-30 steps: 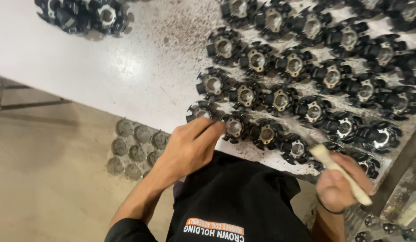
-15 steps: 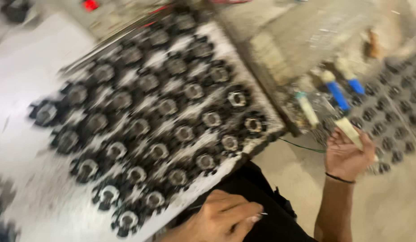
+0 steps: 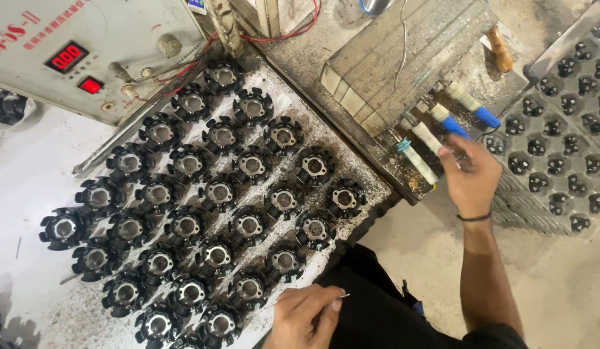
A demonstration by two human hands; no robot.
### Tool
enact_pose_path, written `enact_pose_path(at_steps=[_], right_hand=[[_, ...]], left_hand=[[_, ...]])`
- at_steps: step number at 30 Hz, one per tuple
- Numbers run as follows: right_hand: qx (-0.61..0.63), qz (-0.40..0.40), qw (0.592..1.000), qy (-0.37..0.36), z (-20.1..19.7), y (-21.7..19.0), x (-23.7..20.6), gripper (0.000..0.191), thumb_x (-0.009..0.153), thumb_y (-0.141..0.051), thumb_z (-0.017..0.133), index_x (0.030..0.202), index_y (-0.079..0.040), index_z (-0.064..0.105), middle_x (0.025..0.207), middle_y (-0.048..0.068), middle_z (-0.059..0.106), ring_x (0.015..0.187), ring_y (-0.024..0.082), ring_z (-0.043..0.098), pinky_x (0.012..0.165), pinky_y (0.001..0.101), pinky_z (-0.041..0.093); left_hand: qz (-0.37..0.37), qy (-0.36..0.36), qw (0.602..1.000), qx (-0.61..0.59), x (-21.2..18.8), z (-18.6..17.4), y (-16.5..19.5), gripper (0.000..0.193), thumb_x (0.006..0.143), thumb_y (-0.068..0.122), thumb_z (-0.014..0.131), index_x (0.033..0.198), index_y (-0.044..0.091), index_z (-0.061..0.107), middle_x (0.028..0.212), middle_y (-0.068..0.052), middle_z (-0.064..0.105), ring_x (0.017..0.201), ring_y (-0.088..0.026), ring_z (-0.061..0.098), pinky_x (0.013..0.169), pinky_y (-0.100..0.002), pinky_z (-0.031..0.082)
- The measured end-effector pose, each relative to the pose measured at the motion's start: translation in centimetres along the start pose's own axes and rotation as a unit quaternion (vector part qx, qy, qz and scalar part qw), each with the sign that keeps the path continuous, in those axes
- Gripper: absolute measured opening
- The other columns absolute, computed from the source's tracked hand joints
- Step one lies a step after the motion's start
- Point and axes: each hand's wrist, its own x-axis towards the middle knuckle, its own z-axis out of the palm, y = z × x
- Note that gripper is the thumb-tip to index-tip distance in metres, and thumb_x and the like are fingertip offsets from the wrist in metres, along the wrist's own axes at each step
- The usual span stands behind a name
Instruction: The person solders wire leads onto black plastic fan/rotor housings arranged in rows on a workbench, holding each housing steady with one hand while applying a soldering iron with the other, then moving to the next housing. Near the end they handle a red test probe lead over the finished housings.
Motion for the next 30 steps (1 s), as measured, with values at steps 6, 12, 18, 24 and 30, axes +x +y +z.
enact_pose_path(at_steps=[6,12,18,24,30], right_hand=[[-0.182,-0.105,0.978,0.001,0.4,2.8,3.3,0.013,0.100,-0.012,0.078,0.114,-0.011,0.077,0.112,0.013,0.074,0.100,0.030,0.069,0.081,0.0402,0.056],[-0.232,-0.121,0.965,-0.008,-1.7,4.4,4.0,0.018,0.099,-0.020,0.079,0.108,-0.006,0.072,0.113,0.017,0.067,0.104,0.041,0.065,0.089,0.0485,0.054],[-0.233,-0.025,0.972,0.009,-7.9,-0.7,-5.3,0.028,0.099,-0.022,0.082,0.113,-0.005,0.065,0.104,0.014,0.063,0.085,0.032,0.063,0.069,0.0397,0.049],[-0.056,0.010,0.993,-0.104,-1.2,-9.7,-12.4,0.031,0.081,-0.011,0.082,0.107,-0.006,0.066,0.091,0.009,0.064,0.076,0.026,0.064,0.069,0.0364,0.051],[0.007,-0.171,0.976,-0.132,5.4,-15.6,-15.2,0.040,0.079,-0.004,0.080,0.117,-0.005,0.067,0.106,0.014,0.066,0.096,0.032,0.066,0.081,0.0405,0.052]], left_hand=[[-0.003,-0.017,1.000,0.007,-0.4,0.3,-0.4,0.013,0.087,-0.003,0.071,0.099,-0.001,0.074,0.068,-0.011,0.066,0.054,-0.023,0.067,0.051,-0.033,0.051],[0.026,-0.008,0.999,0.017,-0.2,0.6,-1.2,0.014,0.087,-0.002,0.072,0.100,-0.002,0.076,0.071,-0.012,0.069,0.054,-0.024,0.067,0.048,-0.034,0.050],[-0.061,0.071,0.996,-0.007,1.2,0.3,-1.8,0.013,0.087,-0.001,0.069,0.098,-0.001,0.076,0.084,-0.014,0.077,0.074,-0.026,0.078,0.067,-0.035,0.061],[-0.017,-0.050,0.992,-0.116,2.9,2.5,-2.2,0.013,0.097,0.004,0.067,0.110,0.000,0.071,0.132,-0.020,0.067,0.122,-0.035,0.065,0.098,-0.040,0.052],[-0.024,0.103,0.987,-0.121,1.4,0.5,-3.4,0.010,0.104,0.006,0.067,0.113,0.003,0.071,0.124,-0.014,0.069,0.118,-0.028,0.068,0.101,-0.037,0.054]])
